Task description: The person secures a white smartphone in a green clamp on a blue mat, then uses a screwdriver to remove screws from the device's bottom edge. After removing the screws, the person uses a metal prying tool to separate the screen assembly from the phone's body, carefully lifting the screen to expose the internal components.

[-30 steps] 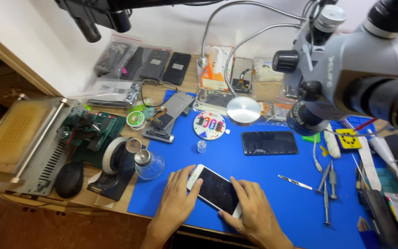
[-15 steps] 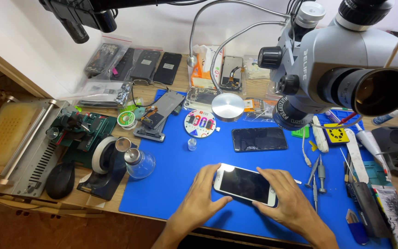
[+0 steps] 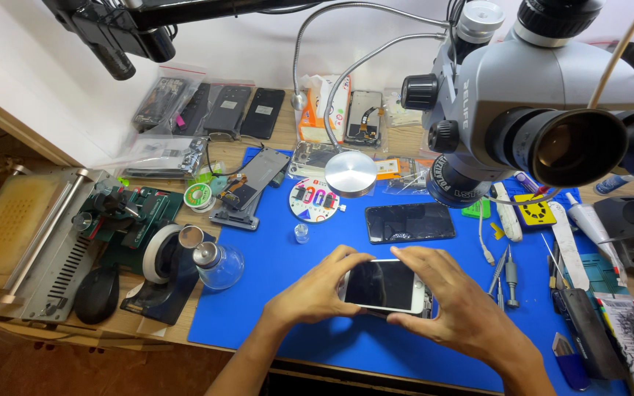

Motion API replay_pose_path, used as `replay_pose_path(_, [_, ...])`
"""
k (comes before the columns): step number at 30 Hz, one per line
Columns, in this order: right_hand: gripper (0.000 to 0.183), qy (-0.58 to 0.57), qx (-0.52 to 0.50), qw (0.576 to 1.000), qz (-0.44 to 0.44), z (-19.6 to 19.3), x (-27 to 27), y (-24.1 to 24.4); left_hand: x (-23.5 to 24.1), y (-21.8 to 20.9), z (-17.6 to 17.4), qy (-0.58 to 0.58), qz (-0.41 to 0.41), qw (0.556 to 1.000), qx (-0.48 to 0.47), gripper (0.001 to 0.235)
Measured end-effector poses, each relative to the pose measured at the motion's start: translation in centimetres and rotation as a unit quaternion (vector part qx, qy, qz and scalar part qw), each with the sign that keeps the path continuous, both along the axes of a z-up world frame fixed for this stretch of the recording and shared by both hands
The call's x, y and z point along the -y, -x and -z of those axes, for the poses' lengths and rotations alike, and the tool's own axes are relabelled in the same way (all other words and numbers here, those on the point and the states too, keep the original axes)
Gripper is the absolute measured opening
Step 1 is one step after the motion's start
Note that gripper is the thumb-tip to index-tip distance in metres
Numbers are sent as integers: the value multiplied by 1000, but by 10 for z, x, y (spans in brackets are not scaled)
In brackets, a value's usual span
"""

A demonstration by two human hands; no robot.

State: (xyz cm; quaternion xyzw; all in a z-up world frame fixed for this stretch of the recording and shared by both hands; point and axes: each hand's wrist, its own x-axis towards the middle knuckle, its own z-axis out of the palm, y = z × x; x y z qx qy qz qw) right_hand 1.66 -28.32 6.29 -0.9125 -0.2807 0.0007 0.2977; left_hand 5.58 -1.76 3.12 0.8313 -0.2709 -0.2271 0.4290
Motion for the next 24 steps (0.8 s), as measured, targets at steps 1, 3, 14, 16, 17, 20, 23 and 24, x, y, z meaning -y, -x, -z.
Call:
replay_pose_path(1, [103,-27,-12,1000,10,-3,3,1,-1,-1,-3,-1,-3,1000,-23,75])
replay_pose_path(3, [112,-56,-23,998,20,-2,12,1,-3,-5,-5,-3,-5,999,-45,76])
replay_pose_path(14, [32,-97,-49,974,199,51,11,9,-16,-12,-1,97,-33,986,-128,77])
replay_pose_path(16, [30,-99,-49,974,197,55,4,8,-18,-11,6,101,-39,986,-127,80])
replay_pose_path(17, [28,-99,-49,975,193,56,0,7,-20,-11,9,105,-47,986,-124,84])
replay_pose_path(20, [25,-118,-49,973,194,63,-11,3,-21,-8,7,137,-57,980,-134,86])
replay_pose_path(23, [28,-160,-158,942,249,46,-29,1,-25,-9,19,162,-61,975,-139,87])
replay_pose_path(24, [28,-160,-159,942,248,46,-32,-1,-26,-9,19,162,-62,975,-139,87])
